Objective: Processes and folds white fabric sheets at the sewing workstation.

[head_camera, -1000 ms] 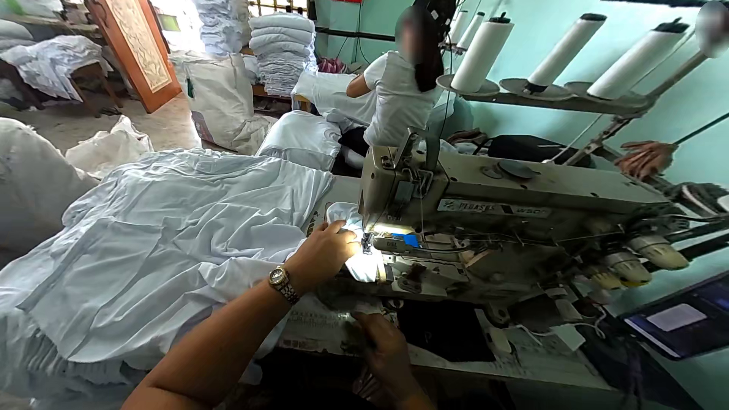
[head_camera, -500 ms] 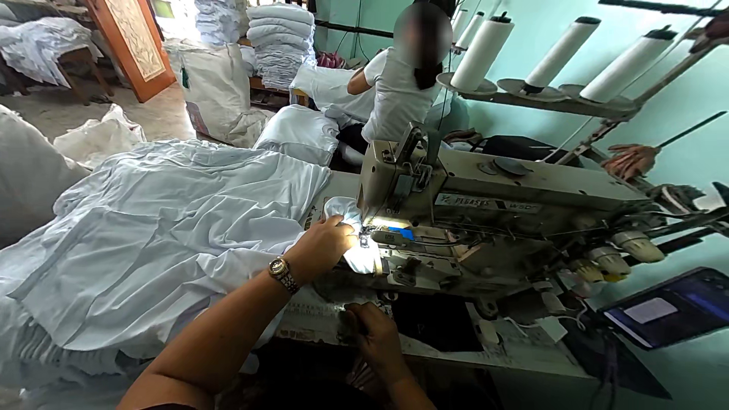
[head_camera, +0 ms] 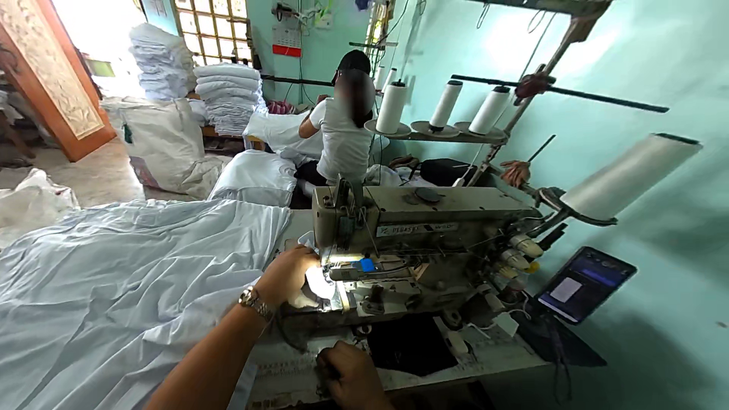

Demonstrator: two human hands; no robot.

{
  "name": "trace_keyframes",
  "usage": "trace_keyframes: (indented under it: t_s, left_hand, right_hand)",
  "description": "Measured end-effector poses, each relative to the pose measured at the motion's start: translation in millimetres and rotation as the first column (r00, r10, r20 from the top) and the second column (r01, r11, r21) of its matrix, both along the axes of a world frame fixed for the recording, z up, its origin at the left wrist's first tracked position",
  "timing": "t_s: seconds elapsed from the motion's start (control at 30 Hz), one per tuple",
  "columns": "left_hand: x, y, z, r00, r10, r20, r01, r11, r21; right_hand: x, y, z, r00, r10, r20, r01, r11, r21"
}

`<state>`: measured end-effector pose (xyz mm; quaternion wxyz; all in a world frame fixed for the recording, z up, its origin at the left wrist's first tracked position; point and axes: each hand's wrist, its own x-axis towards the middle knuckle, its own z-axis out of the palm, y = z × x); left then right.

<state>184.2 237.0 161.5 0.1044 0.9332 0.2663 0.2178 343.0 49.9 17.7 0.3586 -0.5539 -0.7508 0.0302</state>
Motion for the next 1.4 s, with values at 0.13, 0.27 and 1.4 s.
trace_keyframes:
  t_s: [0.13,0.27,1.4]
  left_hand:
    - [-7,33,17,0.978,0.153,-0.144,-0.167,0.982,-0.090]
    - [-60,49,-3,0.842,0.448,0.302,-0.482,0.875,0.046]
    - [-123,-184,-40,0.650,0.197,0.734,0.602,0.455,-0.656]
  right_hand:
    - [-1,-2,-2,1.000,0.005,-0.023,-0.005,1.000,-0.011]
    - [2,-4,1,0.992,-0.006,-0.123,0.009,1.000,0.023]
    - [-40,27,54,0.967,0.165,-0.195,-0.129,0.974,0.188]
